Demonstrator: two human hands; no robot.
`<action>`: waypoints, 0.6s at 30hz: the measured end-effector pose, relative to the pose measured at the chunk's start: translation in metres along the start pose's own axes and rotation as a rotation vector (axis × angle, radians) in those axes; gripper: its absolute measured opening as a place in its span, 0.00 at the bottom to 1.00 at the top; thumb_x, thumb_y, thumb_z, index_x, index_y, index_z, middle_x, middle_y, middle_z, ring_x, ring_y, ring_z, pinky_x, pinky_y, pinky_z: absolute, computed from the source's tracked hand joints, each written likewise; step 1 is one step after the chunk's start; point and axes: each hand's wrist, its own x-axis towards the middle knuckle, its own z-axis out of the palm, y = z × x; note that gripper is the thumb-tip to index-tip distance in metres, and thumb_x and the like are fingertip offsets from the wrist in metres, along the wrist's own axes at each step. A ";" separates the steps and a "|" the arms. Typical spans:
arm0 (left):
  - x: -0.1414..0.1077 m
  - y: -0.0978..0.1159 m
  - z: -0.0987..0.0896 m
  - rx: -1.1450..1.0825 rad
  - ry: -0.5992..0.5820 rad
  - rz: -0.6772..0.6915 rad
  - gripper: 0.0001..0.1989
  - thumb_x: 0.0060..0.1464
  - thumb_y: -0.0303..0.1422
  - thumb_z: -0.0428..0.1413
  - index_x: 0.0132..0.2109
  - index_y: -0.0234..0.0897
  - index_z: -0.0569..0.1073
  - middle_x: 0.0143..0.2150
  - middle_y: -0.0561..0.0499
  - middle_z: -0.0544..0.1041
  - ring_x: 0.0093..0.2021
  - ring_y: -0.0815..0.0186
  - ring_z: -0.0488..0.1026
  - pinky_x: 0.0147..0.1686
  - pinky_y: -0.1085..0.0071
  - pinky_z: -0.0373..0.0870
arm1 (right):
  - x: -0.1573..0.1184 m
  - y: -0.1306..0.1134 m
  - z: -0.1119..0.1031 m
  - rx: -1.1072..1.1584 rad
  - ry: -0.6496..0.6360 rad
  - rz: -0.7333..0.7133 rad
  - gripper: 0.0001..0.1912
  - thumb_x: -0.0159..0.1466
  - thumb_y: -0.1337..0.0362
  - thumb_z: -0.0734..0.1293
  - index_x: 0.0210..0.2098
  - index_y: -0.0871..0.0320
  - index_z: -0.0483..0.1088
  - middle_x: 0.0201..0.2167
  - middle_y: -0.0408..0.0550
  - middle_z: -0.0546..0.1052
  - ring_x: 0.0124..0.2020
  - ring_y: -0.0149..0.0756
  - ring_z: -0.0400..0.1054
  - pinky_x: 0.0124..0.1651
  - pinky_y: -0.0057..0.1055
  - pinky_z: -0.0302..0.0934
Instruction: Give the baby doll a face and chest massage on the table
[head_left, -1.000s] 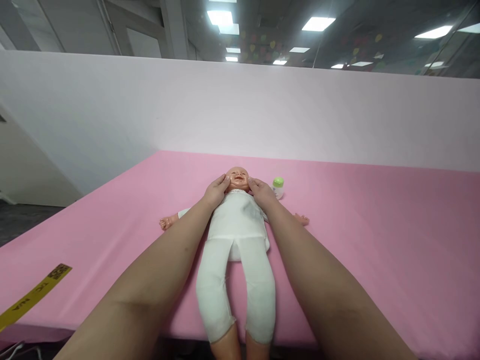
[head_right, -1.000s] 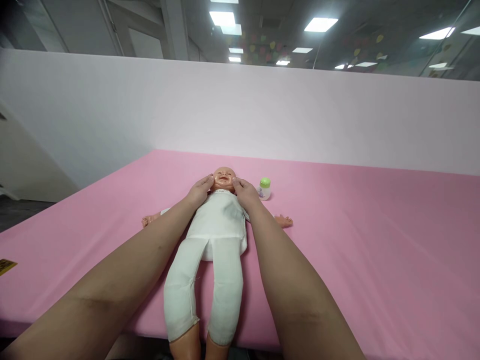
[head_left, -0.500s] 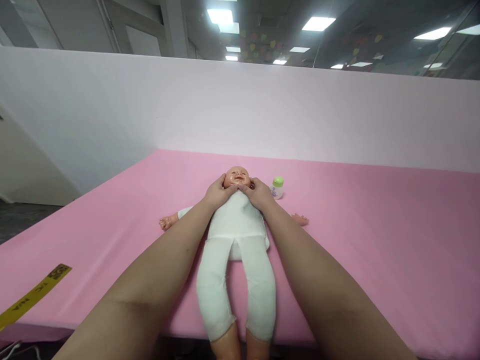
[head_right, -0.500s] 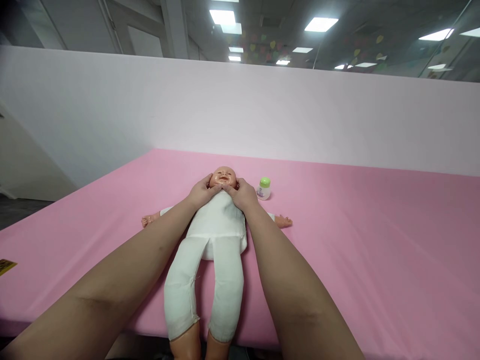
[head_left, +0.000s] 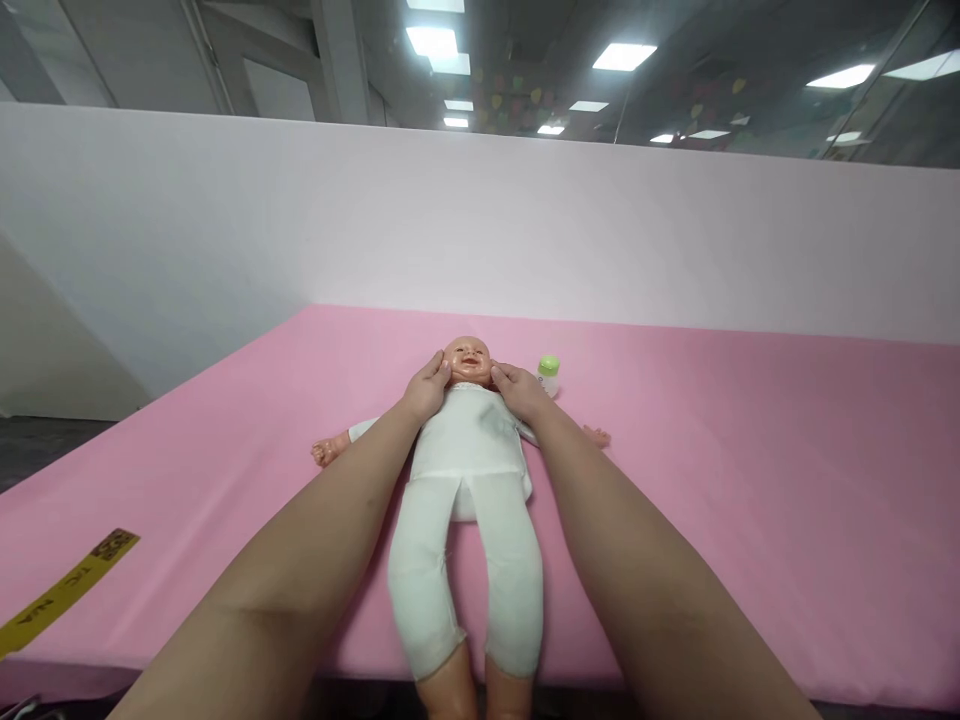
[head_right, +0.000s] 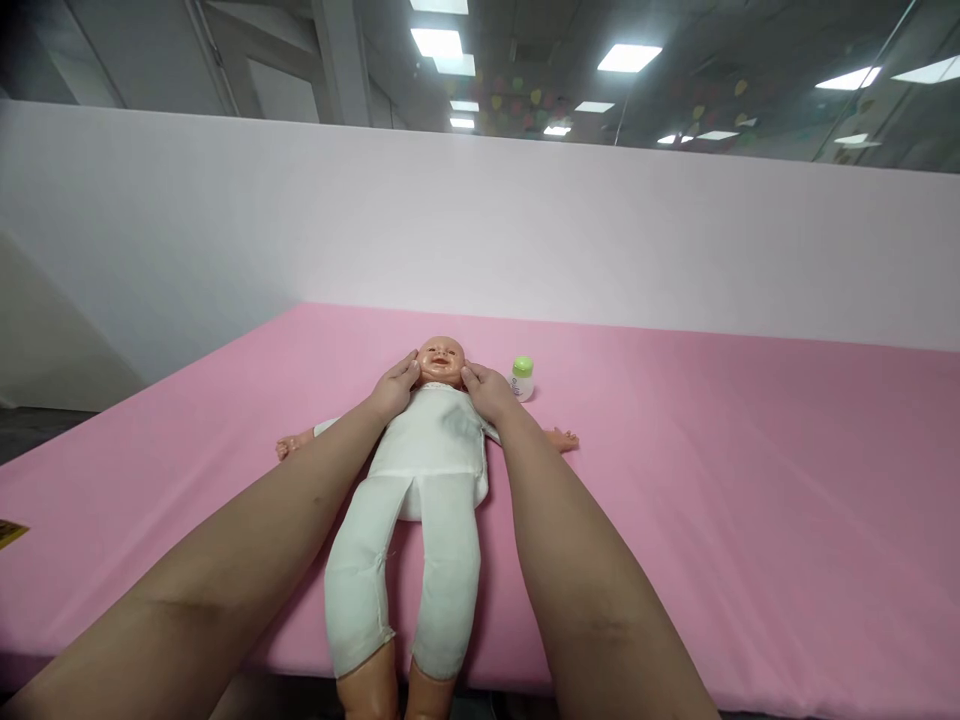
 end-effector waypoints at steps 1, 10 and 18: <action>-0.001 0.001 0.001 -0.058 -0.008 -0.007 0.30 0.69 0.51 0.53 0.68 0.37 0.71 0.68 0.41 0.74 0.66 0.53 0.73 0.66 0.58 0.68 | 0.000 0.000 0.004 -0.018 0.018 0.000 0.26 0.76 0.48 0.58 0.64 0.51 0.74 0.62 0.46 0.78 0.65 0.43 0.70 0.68 0.42 0.60; -0.010 0.017 0.000 0.036 0.081 -0.072 0.32 0.67 0.58 0.51 0.56 0.36 0.81 0.56 0.39 0.83 0.63 0.47 0.75 0.65 0.53 0.68 | -0.013 -0.007 0.015 -0.338 0.127 0.032 0.22 0.77 0.56 0.55 0.62 0.51 0.73 0.54 0.52 0.82 0.55 0.47 0.75 0.60 0.41 0.65; -0.020 0.036 -0.001 0.156 0.131 -0.078 0.33 0.64 0.61 0.51 0.54 0.37 0.78 0.51 0.41 0.83 0.57 0.52 0.77 0.58 0.57 0.72 | -0.033 -0.014 -0.018 -0.476 0.172 -0.126 0.22 0.75 0.64 0.56 0.62 0.54 0.73 0.59 0.51 0.79 0.61 0.45 0.71 0.65 0.39 0.62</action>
